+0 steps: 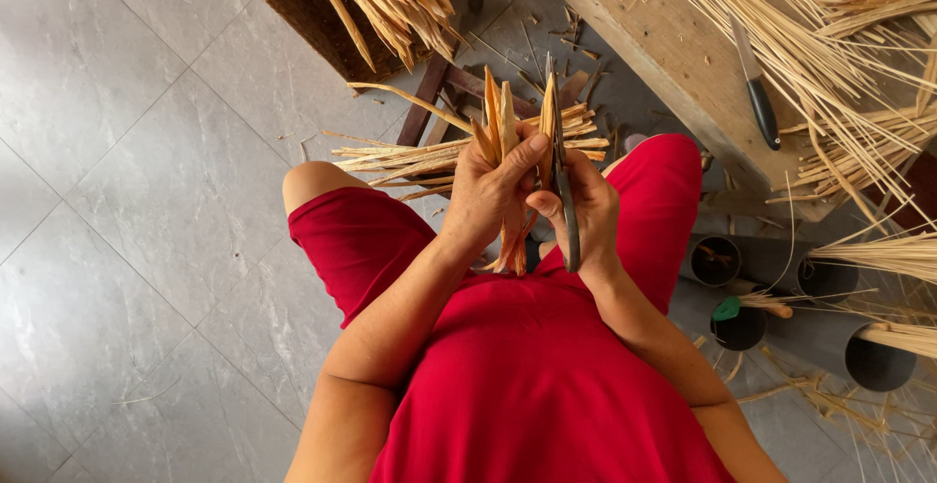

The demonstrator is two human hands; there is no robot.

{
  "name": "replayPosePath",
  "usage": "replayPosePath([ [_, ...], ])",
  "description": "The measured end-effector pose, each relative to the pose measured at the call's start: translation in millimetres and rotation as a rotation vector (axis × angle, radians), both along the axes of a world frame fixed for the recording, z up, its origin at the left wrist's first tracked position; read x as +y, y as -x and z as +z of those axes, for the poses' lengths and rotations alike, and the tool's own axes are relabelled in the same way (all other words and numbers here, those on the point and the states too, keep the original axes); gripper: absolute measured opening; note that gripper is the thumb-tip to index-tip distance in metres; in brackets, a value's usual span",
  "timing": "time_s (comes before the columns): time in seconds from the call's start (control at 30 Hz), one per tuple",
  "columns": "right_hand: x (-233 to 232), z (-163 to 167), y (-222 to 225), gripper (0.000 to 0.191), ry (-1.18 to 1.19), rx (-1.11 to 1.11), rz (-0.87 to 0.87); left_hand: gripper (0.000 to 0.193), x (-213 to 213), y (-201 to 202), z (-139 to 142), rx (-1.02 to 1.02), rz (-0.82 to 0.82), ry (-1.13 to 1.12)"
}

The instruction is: The person sits on the floor and trims and splits dried bamboo/palm strips with scissors, cutting off thin edge pieces one strip at a time and setting trimmed pieces onto a growing pile beside them.

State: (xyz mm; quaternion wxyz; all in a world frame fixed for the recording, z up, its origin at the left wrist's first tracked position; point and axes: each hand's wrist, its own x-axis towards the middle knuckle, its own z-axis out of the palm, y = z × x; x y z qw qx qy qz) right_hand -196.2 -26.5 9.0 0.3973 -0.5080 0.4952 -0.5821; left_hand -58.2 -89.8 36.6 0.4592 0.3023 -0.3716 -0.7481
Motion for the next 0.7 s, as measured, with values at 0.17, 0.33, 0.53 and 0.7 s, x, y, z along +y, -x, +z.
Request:
replayPosePath([
  [0.17,0.6,5.7,2.1,0.063,0.049,0.023,0.018,0.019,3.8,0.3,4.1,0.032,-0.031,0.006],
  [0.33,1.7,8.5,1.0,0.059,-0.056,-0.076,-0.027,0.019,5.3,-1.1,1.8,0.015,-0.053,0.014],
  [0.53,2.1,13.7,8.0,0.048,-0.047,-0.149,-0.041,0.020,-0.4,-5.9,-6.1,-0.117,-0.082,0.117],
  [0.7,10.6,4.6,51.2,0.051,-0.069,-0.153,-0.172,0.027,-32.8,-51.8,22.8,-0.072,0.155,0.405],
])
